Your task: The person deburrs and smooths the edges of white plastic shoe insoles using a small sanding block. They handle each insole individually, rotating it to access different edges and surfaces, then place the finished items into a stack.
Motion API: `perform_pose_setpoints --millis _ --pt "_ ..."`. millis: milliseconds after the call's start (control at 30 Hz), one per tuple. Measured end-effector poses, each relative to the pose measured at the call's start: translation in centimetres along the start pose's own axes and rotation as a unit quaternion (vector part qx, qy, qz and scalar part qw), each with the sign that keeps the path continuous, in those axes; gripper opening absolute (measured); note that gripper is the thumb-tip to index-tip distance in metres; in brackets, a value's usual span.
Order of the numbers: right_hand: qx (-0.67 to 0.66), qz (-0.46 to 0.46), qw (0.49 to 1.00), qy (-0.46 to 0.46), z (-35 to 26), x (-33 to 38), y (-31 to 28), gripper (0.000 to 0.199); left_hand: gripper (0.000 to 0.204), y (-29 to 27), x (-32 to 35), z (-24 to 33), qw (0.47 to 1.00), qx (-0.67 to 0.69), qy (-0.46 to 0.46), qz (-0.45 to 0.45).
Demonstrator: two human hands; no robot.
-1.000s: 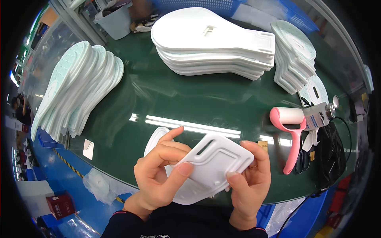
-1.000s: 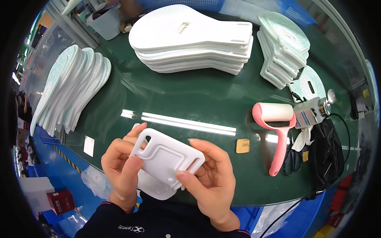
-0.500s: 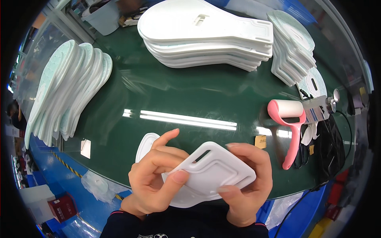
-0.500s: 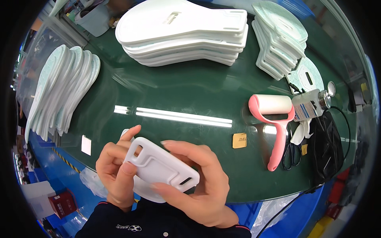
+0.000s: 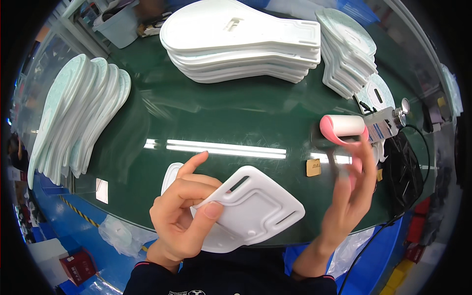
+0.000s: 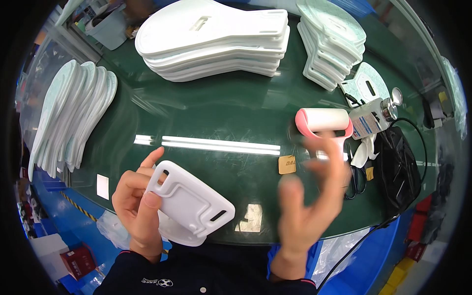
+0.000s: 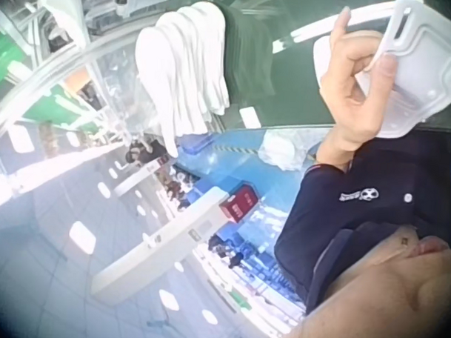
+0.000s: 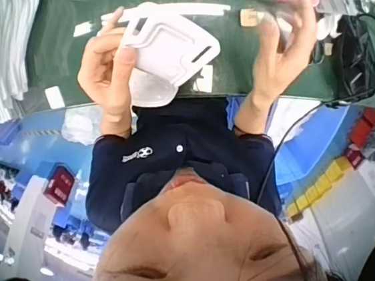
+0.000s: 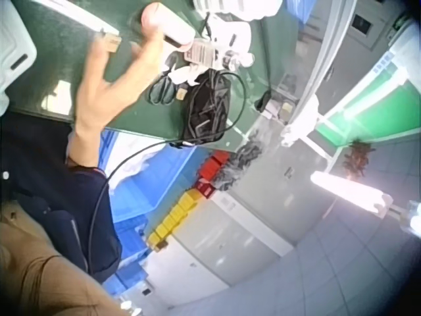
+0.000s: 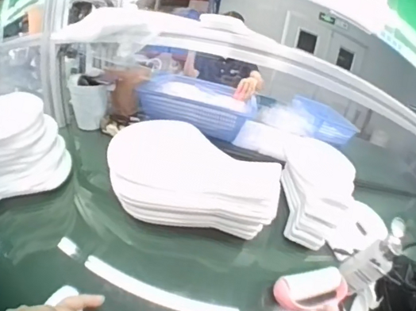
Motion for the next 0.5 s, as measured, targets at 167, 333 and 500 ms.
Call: perform_pose_setpoints --millis 167,333,500 --pt "0.332 0.009 0.943 0.002 8.0 -2.3 -3.3 0.038 0.01 0.7 0.1 0.8 1.0 -0.021 0.005 -0.019" --pt "0.215 0.027 0.976 0.016 7.1 -1.9 -3.5 0.022 0.012 0.3 -0.1 0.8 0.998 -0.05 0.03 -0.003" --pt "0.058 0.097 0.992 -0.059 -0.6 -0.4 -6.5 0.034 0.015 0.5 -0.3 0.9 0.992 -0.116 0.039 -0.002"
Point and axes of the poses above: each hand's wrist, its own x-axis away from the middle knuckle, its own y-axis out of the palm, z = x × y, the point moved 9 cm from there along -x, towards the middle knuckle, and after that the axes turned 4 degrees about z, right-handed, at the moved point
